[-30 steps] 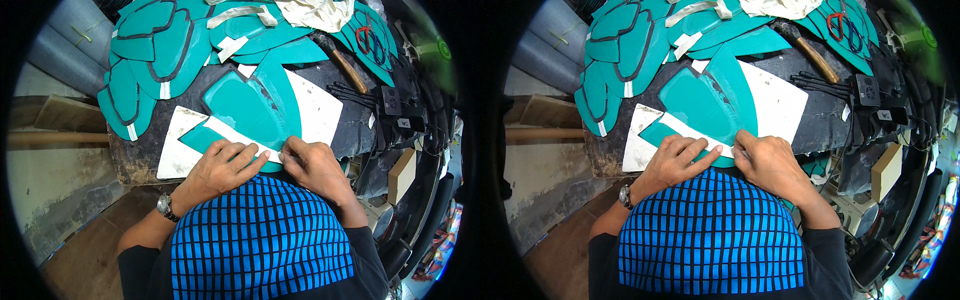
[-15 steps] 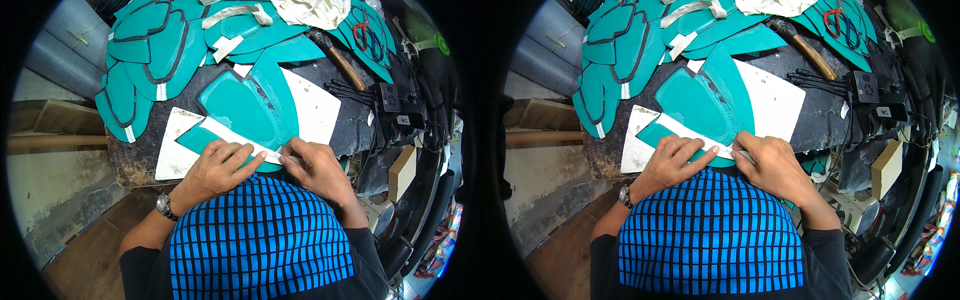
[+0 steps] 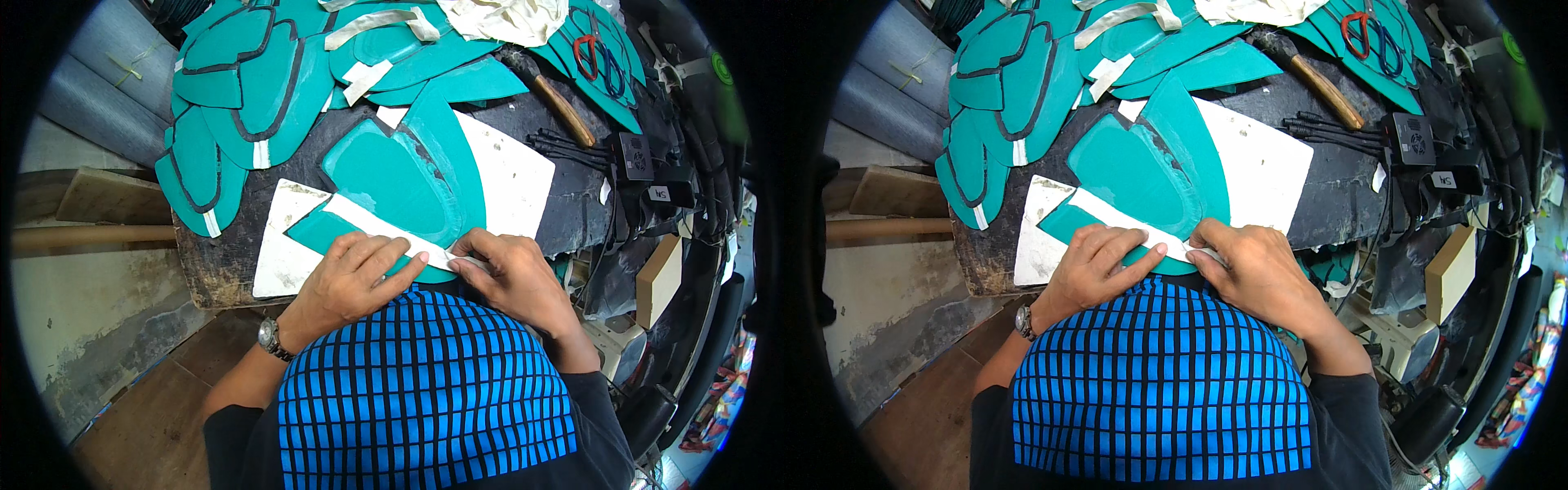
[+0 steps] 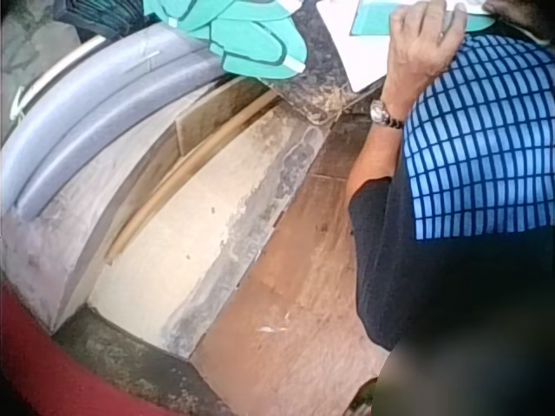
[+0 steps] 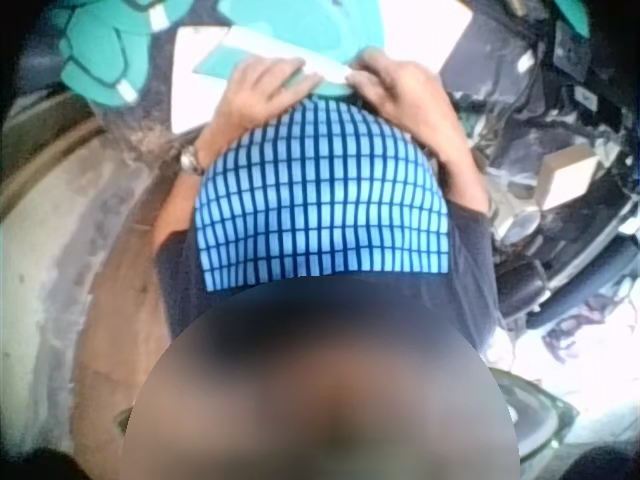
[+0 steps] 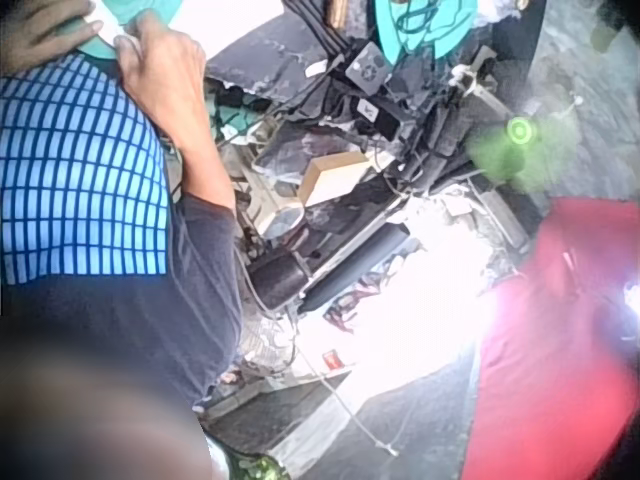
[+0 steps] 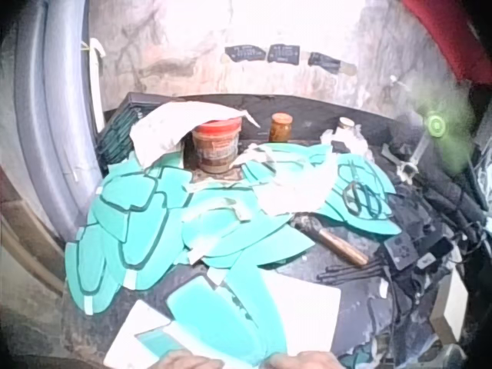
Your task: The person uses red-handled scissors to cut strips from a white fabric sheet and then applies the strips to the edges of green foam pieces. The person repeatedly cuts, peels, and presses the strips onto the foam, working one piece at a time.
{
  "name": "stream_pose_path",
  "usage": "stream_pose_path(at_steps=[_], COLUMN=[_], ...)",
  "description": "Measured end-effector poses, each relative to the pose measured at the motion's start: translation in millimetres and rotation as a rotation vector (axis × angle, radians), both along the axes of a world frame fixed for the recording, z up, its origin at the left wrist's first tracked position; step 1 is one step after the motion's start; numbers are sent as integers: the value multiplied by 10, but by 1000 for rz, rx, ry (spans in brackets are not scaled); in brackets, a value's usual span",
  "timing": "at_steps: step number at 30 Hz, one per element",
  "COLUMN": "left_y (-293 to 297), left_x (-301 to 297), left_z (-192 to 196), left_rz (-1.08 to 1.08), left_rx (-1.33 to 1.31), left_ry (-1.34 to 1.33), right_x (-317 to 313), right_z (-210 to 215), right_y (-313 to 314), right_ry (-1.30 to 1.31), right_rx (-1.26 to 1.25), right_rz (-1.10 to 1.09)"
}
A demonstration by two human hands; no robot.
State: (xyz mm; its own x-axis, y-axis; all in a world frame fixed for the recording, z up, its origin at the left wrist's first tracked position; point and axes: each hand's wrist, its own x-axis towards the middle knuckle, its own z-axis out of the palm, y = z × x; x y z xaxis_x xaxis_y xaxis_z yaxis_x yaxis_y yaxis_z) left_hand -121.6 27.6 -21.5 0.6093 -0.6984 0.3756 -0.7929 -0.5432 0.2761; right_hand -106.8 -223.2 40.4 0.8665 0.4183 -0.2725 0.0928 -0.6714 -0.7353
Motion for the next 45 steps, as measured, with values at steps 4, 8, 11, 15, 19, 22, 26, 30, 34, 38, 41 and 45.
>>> stream_pose_path(at_steps=[4,8,11,15,19,22,26,30,34,38,41,45], left_y=[-6,-7,-5,-10,-14,-22,1,38,39,29,20,8], left_x=[8,12,11,12,9,17,53,98,111,104,106,75], left_z=[-7,0,7,-1,-3,9,78,174,217,180,119,70], left_rz=[8,7,7,11,17,14,-15,-24,-12,-17,-6,10], left_rx=[-4,-12,-14,-19,-15,-25,-7,-35,-72,-46,-25,-14], left_ry=[-13,-10,-2,-12,-2,5,42,167,217,188,90,57], right_x=[8,52,96,114,111,116,126,136,166,225,269,302], right_z=[3,19,14,0,10,48,87,74,60,59,37,9], right_y=[9,7,20,43,43,15,-12,12,40,36,36,43], right_ry=[-12,-38,-25,-47,-45,-29,-32,-39,-31,5,11,0], right_rx=[-1,-13,-49,-16,1,-13,-68,-55,-10,-6,-16,-47], right_rz=[1,26,48,81,70,58,76,102,99,104,119,135])
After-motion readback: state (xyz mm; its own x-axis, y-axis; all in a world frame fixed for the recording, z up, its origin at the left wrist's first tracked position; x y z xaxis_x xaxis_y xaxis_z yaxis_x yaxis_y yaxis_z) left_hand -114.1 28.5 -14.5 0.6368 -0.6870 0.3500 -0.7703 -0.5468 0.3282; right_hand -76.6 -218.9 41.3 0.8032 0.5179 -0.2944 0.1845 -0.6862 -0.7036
